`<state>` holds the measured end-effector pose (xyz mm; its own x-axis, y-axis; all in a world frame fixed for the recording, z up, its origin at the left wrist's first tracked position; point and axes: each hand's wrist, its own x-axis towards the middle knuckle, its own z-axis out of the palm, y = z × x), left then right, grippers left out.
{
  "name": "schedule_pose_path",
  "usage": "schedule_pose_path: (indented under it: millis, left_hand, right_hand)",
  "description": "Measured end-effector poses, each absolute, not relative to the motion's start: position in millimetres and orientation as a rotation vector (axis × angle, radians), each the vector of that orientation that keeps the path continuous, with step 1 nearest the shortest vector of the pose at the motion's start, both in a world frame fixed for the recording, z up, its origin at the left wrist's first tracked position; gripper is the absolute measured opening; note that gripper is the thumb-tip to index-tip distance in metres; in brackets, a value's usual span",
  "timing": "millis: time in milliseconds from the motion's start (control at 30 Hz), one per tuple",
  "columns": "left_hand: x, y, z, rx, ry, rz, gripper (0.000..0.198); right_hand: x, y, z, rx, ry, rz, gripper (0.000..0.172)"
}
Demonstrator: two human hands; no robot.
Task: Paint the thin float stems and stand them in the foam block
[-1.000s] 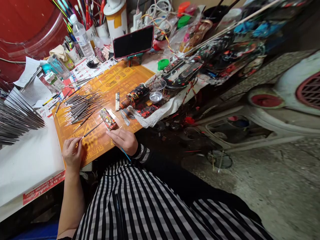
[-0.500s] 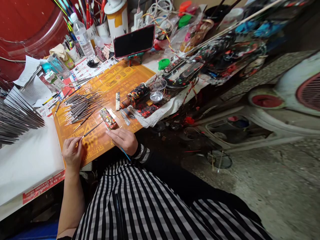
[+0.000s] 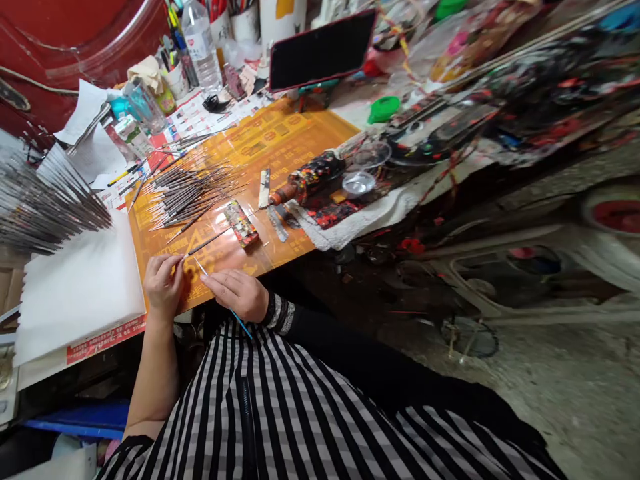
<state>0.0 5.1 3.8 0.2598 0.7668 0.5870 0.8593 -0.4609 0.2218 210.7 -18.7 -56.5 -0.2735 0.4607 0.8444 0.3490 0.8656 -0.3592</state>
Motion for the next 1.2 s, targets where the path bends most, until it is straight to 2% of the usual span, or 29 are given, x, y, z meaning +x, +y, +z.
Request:
schedule_pose_path:
  millis: [167, 333, 1200]
  left_hand:
    - [2.2, 1.9, 3.3, -2.377, -1.561, -0.957, 0.018]
    - [3.6, 0.1, 4.2, -2.391, -1.541, -0.985, 0.018]
    - [3.1, 1.1, 1.9, -2.384, -1.474, -1.039, 0.013]
  right_hand:
    - [199.4, -19.6, -64.9, -0.642, -1.924, 0.033, 0.049]
    - [200.7, -20.8, -61.8, -0.646, -1.96, -0.043, 0.052]
    - [200.1, -22.9, -62.6, -0.686, -1.995, -0.028, 0.054]
